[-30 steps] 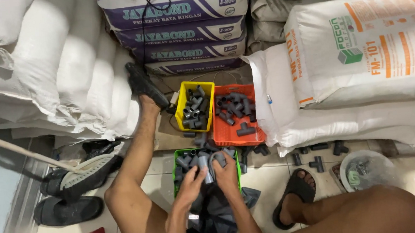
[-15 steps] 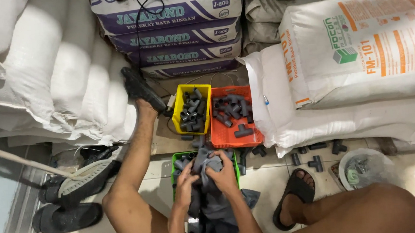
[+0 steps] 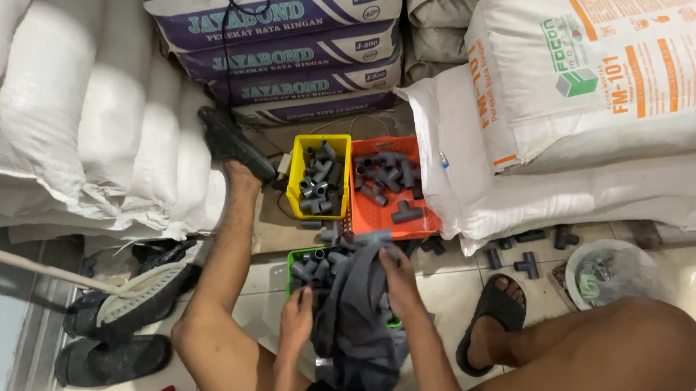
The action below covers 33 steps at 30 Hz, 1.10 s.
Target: Sorting various plastic pipe fittings from a central basket into separate bins based on their shape and type.
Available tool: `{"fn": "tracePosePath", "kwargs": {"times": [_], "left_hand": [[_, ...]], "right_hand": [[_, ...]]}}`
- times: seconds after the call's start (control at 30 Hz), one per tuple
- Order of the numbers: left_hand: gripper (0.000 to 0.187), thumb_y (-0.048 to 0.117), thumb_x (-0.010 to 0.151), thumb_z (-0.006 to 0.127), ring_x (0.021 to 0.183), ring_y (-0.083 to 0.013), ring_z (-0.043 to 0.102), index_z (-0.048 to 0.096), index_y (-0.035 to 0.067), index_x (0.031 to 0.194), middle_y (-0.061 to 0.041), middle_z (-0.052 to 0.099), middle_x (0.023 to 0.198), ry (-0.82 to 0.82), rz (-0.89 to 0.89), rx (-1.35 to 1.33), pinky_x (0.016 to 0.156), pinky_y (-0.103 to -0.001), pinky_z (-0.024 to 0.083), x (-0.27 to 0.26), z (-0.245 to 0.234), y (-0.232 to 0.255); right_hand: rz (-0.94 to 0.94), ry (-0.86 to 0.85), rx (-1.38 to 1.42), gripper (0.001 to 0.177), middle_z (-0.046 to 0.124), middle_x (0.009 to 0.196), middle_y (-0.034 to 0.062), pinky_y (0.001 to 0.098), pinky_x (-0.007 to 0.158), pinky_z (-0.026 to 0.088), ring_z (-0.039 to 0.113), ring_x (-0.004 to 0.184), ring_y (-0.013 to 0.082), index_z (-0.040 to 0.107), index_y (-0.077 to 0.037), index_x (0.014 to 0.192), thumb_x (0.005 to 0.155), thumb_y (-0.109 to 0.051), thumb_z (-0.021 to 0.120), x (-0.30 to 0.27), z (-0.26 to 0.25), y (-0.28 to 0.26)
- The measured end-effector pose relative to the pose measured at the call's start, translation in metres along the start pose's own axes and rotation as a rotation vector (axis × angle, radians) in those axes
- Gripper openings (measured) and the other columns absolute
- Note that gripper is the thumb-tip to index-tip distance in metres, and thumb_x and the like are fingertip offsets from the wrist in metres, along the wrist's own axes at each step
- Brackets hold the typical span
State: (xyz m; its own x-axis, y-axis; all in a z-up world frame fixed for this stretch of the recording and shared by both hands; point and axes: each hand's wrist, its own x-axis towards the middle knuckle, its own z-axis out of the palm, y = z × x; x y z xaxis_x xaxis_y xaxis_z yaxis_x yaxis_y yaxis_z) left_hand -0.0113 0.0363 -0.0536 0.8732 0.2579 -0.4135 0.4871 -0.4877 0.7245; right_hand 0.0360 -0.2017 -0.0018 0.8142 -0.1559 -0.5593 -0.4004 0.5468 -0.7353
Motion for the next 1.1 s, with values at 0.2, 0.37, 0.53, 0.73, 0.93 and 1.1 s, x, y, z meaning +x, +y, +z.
{"fn": "tracePosePath", "kwargs": {"times": [0.2,0.37,0.53,0.73,0.93,1.1], "left_hand": [[0.036,0.027,0.092,0.064,0.080,-0.0253,0.071,0.070,0.004,0.118,-0.011,0.076,0.092,0.020,0.047,0.010,0.076,-0.036,0.056,0.019,0.011,-0.053],[0.067,0.034,0.084,0.075,0.121,-0.0437,0.060,0.055,0.007,0.141,-0.021,0.059,0.133,0.026,0.100,0.255,0.103,-0.053,0.052,0.043,0.038,-0.086],[0.077,0.026,0.078,0.080,0.121,-0.0474,0.060,0.050,0.005,0.146,-0.021,0.053,0.135,0.007,0.098,0.393,0.100,-0.057,0.058,0.038,0.045,-0.065],[0.062,0.012,0.080,0.078,0.118,-0.0508,0.061,0.056,0.006,0.137,-0.022,0.055,0.127,0.155,0.056,0.196,0.100,-0.057,0.056,0.036,0.033,-0.045],[0.066,0.047,0.066,0.087,0.105,-0.0383,0.071,0.065,0.012,0.118,-0.012,0.066,0.109,0.183,-0.071,0.412,0.087,-0.053,0.061,0.069,0.044,-0.123],[0.047,0.031,0.081,0.081,0.092,-0.0334,0.074,0.061,0.007,0.117,-0.014,0.070,0.096,0.301,0.008,0.683,0.090,-0.046,0.058,0.040,0.040,-0.073]], "right_hand": [[-0.006,0.167,-0.689,0.051,0.074,0.118,0.0123,0.0331,0.093,0.053,0.068,0.104,0.0236,0.067,-0.003,0.132,0.096,-0.039,0.061,0.013,-0.017,0.007],[-0.121,0.122,-0.971,0.058,0.073,0.112,0.0237,0.0476,0.091,0.054,0.069,0.105,0.0385,0.068,0.002,0.125,0.091,-0.046,0.069,0.053,-0.064,0.045],[-0.287,0.348,-0.686,0.043,0.069,0.110,0.0241,0.0512,0.095,0.050,0.066,0.109,0.0401,0.069,-0.001,0.121,0.094,-0.034,0.075,0.029,-0.051,-0.015],[-0.565,0.038,0.369,0.030,0.066,0.095,0.0113,0.0252,0.066,0.054,0.068,0.074,0.0189,0.057,-0.010,0.115,0.085,-0.013,0.060,-0.034,-0.031,-0.091],[-0.411,-0.277,0.478,0.056,0.072,0.096,0.0189,0.0334,0.066,0.057,0.069,0.074,0.0231,0.058,-0.006,0.133,0.080,-0.026,0.055,-0.049,-0.025,-0.110],[-0.228,-0.208,0.076,0.074,0.071,0.119,0.0202,0.0390,0.077,0.059,0.070,0.096,0.0294,0.063,-0.006,0.139,0.068,0.004,0.045,-0.023,-0.029,-0.084]]}}
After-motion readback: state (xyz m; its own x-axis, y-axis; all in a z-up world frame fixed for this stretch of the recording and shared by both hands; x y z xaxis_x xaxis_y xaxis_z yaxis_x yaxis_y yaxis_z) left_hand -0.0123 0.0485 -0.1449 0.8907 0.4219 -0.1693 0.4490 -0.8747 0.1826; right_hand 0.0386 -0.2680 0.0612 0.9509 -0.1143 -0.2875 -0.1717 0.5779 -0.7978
